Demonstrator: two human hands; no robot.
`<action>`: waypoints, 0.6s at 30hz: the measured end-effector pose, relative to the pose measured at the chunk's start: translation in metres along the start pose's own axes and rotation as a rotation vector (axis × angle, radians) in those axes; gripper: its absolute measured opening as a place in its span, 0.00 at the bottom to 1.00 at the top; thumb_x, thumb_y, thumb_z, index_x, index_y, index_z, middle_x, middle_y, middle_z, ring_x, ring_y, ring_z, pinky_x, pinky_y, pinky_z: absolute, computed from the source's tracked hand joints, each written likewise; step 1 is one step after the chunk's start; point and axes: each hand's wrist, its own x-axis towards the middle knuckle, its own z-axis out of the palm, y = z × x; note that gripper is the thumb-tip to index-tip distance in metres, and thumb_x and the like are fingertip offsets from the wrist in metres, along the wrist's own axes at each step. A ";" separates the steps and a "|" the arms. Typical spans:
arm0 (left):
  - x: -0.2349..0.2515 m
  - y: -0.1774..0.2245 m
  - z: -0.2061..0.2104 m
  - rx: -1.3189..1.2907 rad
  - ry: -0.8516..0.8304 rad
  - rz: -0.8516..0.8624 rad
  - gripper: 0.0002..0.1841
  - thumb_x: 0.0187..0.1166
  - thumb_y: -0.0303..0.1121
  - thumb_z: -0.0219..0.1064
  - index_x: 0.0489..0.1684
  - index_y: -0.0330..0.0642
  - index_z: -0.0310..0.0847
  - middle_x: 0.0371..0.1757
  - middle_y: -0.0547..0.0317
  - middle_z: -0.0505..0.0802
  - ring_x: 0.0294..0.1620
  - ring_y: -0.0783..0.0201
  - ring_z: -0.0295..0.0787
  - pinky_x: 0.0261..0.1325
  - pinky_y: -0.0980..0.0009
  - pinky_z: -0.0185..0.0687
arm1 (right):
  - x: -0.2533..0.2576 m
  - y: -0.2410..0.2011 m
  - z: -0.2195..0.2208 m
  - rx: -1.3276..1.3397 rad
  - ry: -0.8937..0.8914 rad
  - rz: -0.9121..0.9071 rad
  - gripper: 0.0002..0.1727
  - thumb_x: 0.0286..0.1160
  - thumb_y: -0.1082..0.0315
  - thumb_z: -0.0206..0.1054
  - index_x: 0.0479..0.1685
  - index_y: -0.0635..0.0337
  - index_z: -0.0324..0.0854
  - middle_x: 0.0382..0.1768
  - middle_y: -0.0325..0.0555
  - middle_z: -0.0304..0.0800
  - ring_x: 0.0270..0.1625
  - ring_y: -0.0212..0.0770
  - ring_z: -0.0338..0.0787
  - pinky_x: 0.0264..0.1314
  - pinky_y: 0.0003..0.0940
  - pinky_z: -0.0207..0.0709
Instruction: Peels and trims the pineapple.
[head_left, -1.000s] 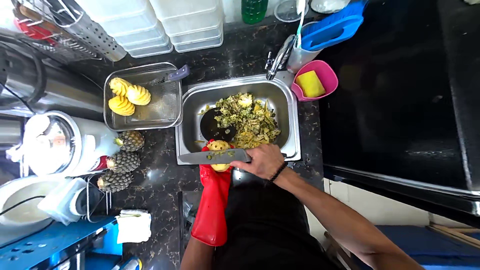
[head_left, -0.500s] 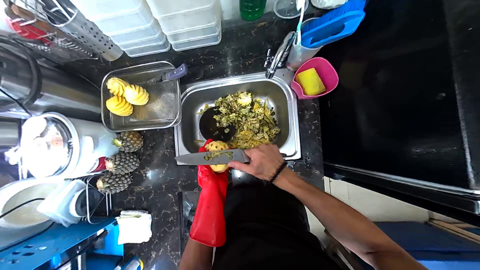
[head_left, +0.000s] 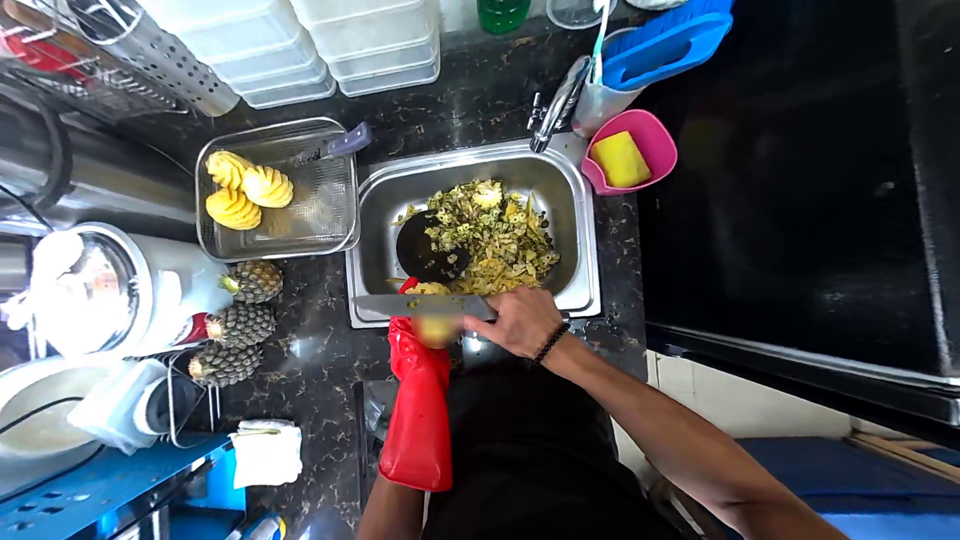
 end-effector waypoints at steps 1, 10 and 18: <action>-0.008 0.029 0.013 -0.007 0.102 -0.163 0.22 0.95 0.35 0.40 0.80 0.49 0.71 0.72 0.58 0.85 0.70 0.65 0.81 0.74 0.62 0.76 | 0.003 0.006 0.001 -0.001 -0.006 0.038 0.46 0.70 0.18 0.52 0.22 0.56 0.85 0.21 0.49 0.86 0.33 0.54 0.91 0.34 0.59 0.79; -0.004 0.030 0.009 -0.288 -0.029 -0.229 0.25 0.96 0.45 0.35 0.82 0.48 0.68 0.73 0.51 0.84 0.71 0.56 0.81 0.74 0.51 0.77 | -0.004 -0.006 0.002 0.092 -0.041 -0.017 0.45 0.69 0.17 0.51 0.20 0.54 0.83 0.19 0.44 0.82 0.31 0.49 0.88 0.35 0.55 0.76; -0.012 0.033 0.001 -0.284 -0.043 -0.215 0.28 0.93 0.45 0.32 0.89 0.43 0.51 0.83 0.42 0.68 0.81 0.50 0.67 0.79 0.40 0.67 | 0.007 0.014 0.001 0.143 -0.036 0.106 0.43 0.74 0.21 0.53 0.19 0.56 0.82 0.18 0.47 0.82 0.30 0.52 0.89 0.34 0.58 0.78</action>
